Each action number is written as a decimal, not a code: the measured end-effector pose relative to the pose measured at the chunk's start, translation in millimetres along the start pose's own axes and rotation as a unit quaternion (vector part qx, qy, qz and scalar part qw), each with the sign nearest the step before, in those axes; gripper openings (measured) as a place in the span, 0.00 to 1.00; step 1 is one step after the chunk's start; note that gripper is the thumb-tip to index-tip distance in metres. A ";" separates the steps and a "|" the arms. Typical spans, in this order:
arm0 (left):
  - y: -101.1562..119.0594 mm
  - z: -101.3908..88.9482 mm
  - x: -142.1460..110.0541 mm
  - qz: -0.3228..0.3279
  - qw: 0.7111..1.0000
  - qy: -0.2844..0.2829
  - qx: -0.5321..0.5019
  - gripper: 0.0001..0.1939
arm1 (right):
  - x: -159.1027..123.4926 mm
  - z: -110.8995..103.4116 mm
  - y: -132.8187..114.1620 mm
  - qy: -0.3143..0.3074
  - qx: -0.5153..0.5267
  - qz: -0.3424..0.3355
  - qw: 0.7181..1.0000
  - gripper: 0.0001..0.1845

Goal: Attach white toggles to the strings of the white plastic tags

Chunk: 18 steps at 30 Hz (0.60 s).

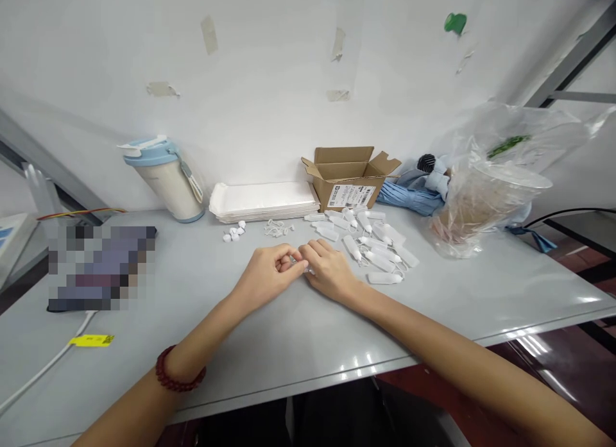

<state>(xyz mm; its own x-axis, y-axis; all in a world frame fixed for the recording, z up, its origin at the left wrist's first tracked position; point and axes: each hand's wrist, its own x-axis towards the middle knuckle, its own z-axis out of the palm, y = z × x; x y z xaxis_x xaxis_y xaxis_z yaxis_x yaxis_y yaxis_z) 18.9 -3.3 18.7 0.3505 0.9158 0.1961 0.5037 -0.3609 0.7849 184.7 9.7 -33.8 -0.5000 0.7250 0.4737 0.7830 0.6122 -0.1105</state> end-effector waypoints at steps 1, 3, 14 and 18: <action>-0.4 1.5 -0.7 0.012 1.000 0.006 0.025 0.08 | -0.1 0.0 -0.7 0.001 -0.002 0.000 1.000 0.09; -0.2 3.9 -1.6 0.025 0.998 0.018 0.063 0.06 | 0.0 0.0 -1.9 0.001 -0.007 -0.003 1.000 0.08; 4.8 8.0 -4.2 0.063 0.973 0.077 0.208 0.07 | 3.6 -1.8 -2.1 -0.008 -0.008 -0.048 0.999 0.07; 6.1 7.2 -5.5 0.027 0.980 0.059 0.186 0.07 | 4.0 -0.4 -1.6 -0.007 -0.002 -0.036 0.999 0.08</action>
<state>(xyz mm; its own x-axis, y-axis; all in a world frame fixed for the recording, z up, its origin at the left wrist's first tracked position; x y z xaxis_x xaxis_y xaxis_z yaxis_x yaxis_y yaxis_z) 25.7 -11.8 18.3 0.3019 0.8996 0.3156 0.7473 -0.4288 0.5075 181.6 11.6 -31.4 -0.5598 0.6843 0.4673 0.7467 0.6611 -0.0735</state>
